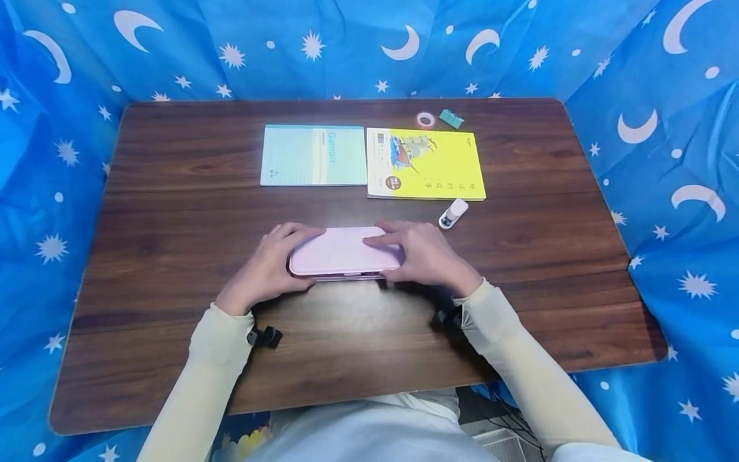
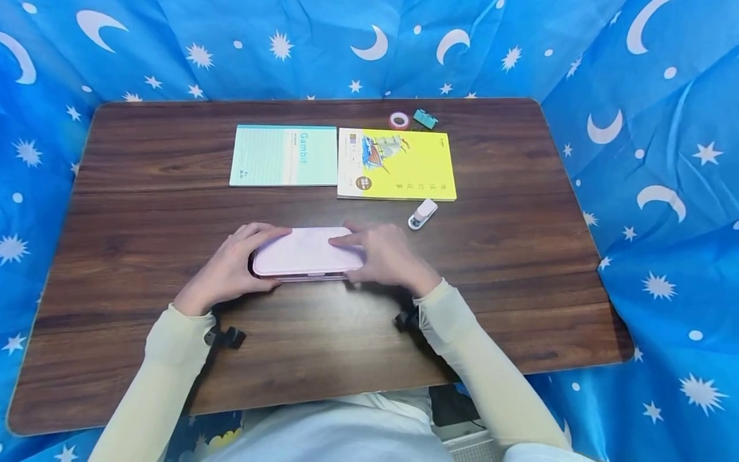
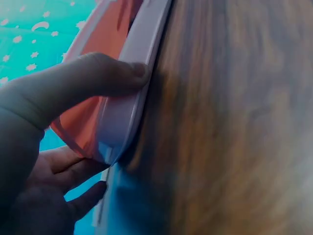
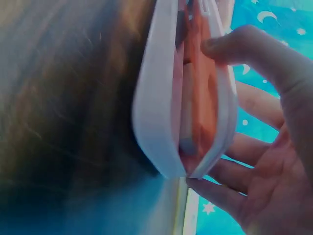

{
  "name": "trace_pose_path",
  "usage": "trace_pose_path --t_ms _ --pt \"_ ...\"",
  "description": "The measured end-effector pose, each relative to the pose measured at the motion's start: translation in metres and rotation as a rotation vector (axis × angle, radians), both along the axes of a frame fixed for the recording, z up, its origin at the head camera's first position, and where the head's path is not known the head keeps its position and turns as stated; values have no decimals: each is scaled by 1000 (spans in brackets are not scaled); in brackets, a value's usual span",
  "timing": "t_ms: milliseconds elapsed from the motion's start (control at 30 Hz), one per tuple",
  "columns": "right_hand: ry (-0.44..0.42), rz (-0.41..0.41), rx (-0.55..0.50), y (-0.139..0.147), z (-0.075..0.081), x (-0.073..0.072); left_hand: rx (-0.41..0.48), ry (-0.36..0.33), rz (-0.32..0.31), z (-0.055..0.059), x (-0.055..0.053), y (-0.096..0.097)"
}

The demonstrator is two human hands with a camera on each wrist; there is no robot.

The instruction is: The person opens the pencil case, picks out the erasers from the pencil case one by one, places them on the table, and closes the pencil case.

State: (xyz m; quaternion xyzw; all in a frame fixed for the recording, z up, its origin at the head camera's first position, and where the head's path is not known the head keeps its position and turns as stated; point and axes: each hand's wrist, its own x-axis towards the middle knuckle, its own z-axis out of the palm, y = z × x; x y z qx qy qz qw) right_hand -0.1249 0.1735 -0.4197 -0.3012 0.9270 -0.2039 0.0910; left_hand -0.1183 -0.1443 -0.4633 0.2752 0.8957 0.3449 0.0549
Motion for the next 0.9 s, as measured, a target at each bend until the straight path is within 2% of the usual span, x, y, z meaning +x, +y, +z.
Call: trace_pose_path --t_ms 67,200,267,333,467,533,600,833,900 --pt "-52 17 -50 3 3 -7 -9 -9 -1 0 0 -1" --pt "-207 52 -198 11 6 -18 8 -78 25 -1 3 -3" --pt "-273 34 -270 15 6 -21 25 -96 67 -1 5 -4" --pt "-295 -17 -327 17 7 -22 30 -81 119 -2 7 -5" --pt "-277 -201 -496 17 7 -20 8 -43 200 -3 13 -5" --pt "-243 -285 -569 15 6 -21 11 -37 217 -4 16 -4" --pt "-200 -336 -608 12 5 -24 18 -33 224 -5 17 -4" --pt "-115 -421 -537 1 7 -34 19 -14 219 -7 18 -5" --pt "-39 -434 -506 -3 8 -33 13 -10 218 -7 18 -6"
